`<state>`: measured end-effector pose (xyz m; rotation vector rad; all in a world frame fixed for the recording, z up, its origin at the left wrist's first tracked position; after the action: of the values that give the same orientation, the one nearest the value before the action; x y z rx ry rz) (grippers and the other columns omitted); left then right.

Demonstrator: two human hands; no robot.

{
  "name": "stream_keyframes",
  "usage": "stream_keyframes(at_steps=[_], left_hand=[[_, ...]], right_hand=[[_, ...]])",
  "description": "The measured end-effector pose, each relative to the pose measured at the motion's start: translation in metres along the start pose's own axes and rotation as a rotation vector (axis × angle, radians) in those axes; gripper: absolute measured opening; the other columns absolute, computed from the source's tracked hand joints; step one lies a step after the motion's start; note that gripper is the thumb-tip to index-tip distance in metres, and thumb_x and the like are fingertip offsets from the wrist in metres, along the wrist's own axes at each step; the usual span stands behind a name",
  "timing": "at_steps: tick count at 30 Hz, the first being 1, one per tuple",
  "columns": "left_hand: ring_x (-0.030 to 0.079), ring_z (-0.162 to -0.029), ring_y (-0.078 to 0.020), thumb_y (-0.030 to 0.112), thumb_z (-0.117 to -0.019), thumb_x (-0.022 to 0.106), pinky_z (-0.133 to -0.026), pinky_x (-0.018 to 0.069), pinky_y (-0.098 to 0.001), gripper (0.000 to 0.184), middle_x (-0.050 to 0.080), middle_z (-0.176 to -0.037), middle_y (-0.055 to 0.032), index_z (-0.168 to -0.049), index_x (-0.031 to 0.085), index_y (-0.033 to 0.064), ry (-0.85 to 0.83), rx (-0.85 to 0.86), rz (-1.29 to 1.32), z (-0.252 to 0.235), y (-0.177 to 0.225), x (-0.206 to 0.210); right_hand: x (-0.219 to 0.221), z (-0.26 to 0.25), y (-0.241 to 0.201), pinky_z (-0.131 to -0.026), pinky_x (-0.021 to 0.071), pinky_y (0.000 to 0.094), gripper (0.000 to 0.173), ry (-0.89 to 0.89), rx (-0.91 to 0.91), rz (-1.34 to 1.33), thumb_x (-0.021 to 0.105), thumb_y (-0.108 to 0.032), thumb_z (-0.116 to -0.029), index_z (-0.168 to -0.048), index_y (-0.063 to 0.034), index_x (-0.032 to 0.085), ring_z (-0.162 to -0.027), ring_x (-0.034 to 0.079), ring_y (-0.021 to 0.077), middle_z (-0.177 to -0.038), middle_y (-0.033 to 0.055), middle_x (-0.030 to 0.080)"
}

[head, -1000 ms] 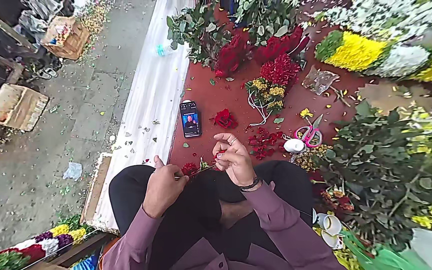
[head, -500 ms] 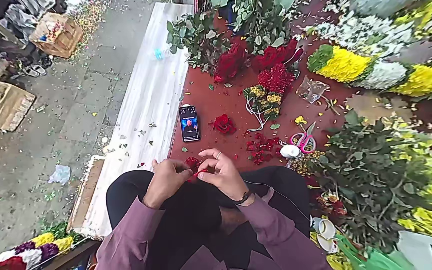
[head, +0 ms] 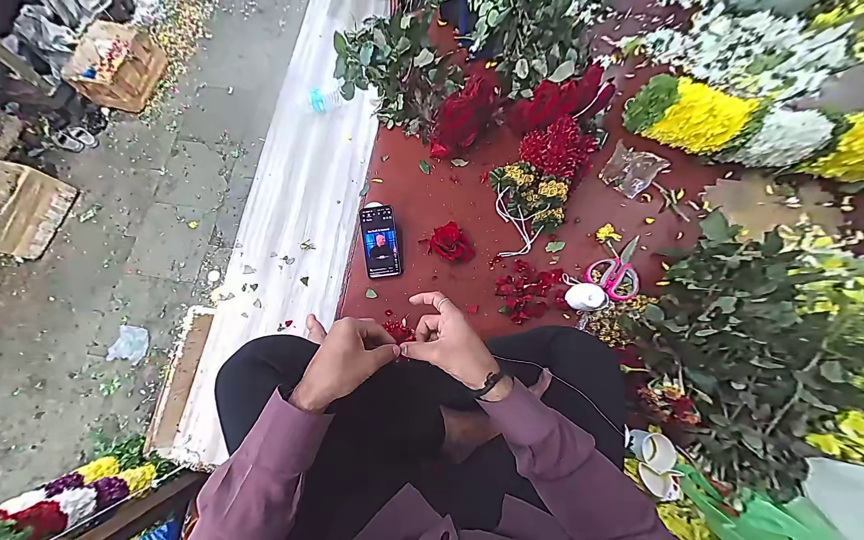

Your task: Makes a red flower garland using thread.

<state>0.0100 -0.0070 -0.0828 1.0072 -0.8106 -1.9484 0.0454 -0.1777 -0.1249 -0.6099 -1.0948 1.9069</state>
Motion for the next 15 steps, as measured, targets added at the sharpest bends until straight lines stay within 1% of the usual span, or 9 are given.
stream_keyframes(at_steps=[2, 3, 5, 7, 8, 9, 11, 13, 15], left_hand=[[0.068, -0.079, -0.0029, 0.025, -0.0912, 0.075, -0.075, 0.0584, -0.028, 0.011, 0.074, -0.088, 0.0068, -0.088, 0.079, 0.0159, 0.009, -0.015, 0.02, 0.0, -0.001, -0.001], [0.068, -0.077, -0.0034, 0.026, -0.091, 0.074, -0.073, 0.0587, -0.0294, 0.011, 0.074, -0.085, 0.0074, -0.086, 0.078, 0.0165, 0.021, -0.039, 0.014, 0.0, -0.002, -0.003], [0.067, -0.072, -0.0054, 0.028, -0.0886, 0.073, -0.074, 0.0577, -0.0375, 0.013, 0.072, -0.076, 0.0085, -0.081, 0.076, 0.0189, 0.056, -0.11, -0.031, 0.0, -0.006, -0.009], [0.065, -0.069, -0.0081, 0.032, -0.0864, 0.072, -0.078, 0.0544, -0.047, 0.015, 0.068, -0.07, 0.0082, -0.077, 0.073, 0.0202, 0.068, -0.171, -0.087, 0.0, -0.006, -0.016], [0.063, -0.068, -0.0095, 0.033, -0.0855, 0.072, -0.078, 0.0518, -0.0498, 0.017, 0.066, -0.068, 0.0075, -0.075, 0.072, 0.0202, 0.068, -0.198, -0.105, -0.001, -0.006, -0.019], [0.063, -0.066, -0.0104, 0.034, -0.0845, 0.072, -0.076, 0.0507, -0.0504, 0.018, 0.065, -0.067, 0.007, -0.074, 0.071, 0.0202, 0.071, -0.223, -0.125, -0.003, -0.006, -0.023], [0.06, -0.06, -0.0103, 0.034, -0.0833, 0.072, -0.06, 0.0505, -0.0425, 0.018, 0.064, -0.064, 0.0061, -0.073, 0.071, 0.019, 0.091, -0.256, -0.16, -0.007, -0.003, -0.032], [0.06, -0.059, -0.0119, 0.032, -0.0834, 0.071, -0.056, 0.0492, -0.0415, 0.018, 0.063, -0.063, 0.0043, -0.072, 0.07, 0.0176, 0.108, -0.292, -0.22, -0.009, 0.004, -0.04], [0.062, -0.064, -0.0176, 0.035, -0.0829, 0.07, -0.059, 0.0502, -0.0484, 0.02, 0.064, -0.066, 0.001, -0.073, 0.069, 0.017, 0.094, -0.312, -0.357, -0.012, 0.02, -0.043]], right_hand=[[-0.009, -0.003, 0.004, -0.057, 0.0501, 0.03, 0.088, -0.032, -0.015, -0.026, 0.092, -0.029, -0.0708, -0.144, -0.0085, 0.048, -0.061, 0.056, 0.0124, -0.073, 0.0012, 0.061], [-0.015, -0.003, 0.003, -0.063, 0.0546, 0.0325, 0.086, -0.034, -0.042, -0.038, 0.091, -0.029, -0.0729, -0.145, -0.0079, 0.049, -0.068, 0.061, 0.0147, -0.079, 0.0036, 0.064], [-0.022, -0.003, 0.002, -0.075, 0.0604, 0.0355, 0.082, -0.06, -0.066, -0.001, 0.087, -0.028, -0.077, -0.147, -0.011, 0.048, -0.088, 0.068, 0.0183, -0.1, 0.0059, 0.068], [-0.016, 0.002, 0.008, -0.092, 0.0587, 0.0382, 0.085, -0.179, -0.051, 0.075, 0.084, -0.032, -0.0796, -0.152, -0.0149, 0.043, -0.112, 0.066, 0.018, -0.129, 0.0051, 0.065], [-0.008, 0.005, 0.011, -0.092, 0.0599, 0.0378, 0.084, -0.24, -0.047, 0.094, 0.083, -0.034, -0.0812, -0.153, -0.0144, 0.043, -0.111, 0.068, 0.0166, -0.133, 0.0049, 0.064], [-0.002, 0.008, 0.014, -0.085, 0.0626, 0.0358, 0.076, -0.268, -0.057, 0.091, 0.082, -0.034, -0.084, -0.149, -0.0125, 0.049, -0.099, 0.071, 0.0148, -0.128, 0.0046, 0.067], [0.0, 0.01, 0.011, -0.073, 0.0593, 0.0296, 0.039, -0.22, -0.129, 0.084, 0.076, -0.031, -0.0902, -0.122, -0.0082, 0.071, -0.08, 0.068, 0.009, -0.101, 0.0012, 0.074], [-0.009, 0.011, -0.001, -0.077, 0.058, 0.025, 0.019, -0.185, -0.25, 0.103, 0.074, -0.028, -0.0934, -0.096, -0.0096, 0.079, -0.082, 0.068, 0.0041, -0.09, -0.0017, 0.074], [-0.014, 0.019, -0.023, -0.08, 0.0568, 0.0248, 0.016, -0.251, -0.392, 0.035, 0.074, -0.022, -0.0943, -0.092, -0.0069, 0.079, -0.085, 0.067, 0.0051, -0.088, 0.0006, 0.073]])
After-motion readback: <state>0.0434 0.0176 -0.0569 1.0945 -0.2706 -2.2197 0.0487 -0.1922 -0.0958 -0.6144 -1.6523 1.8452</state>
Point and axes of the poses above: each hand's wrist, its own z-axis away from the middle knuckle, its own x-axis out of the palm, y = z × x, the point moved 7 cm from there along -z, towards the middle knuckle
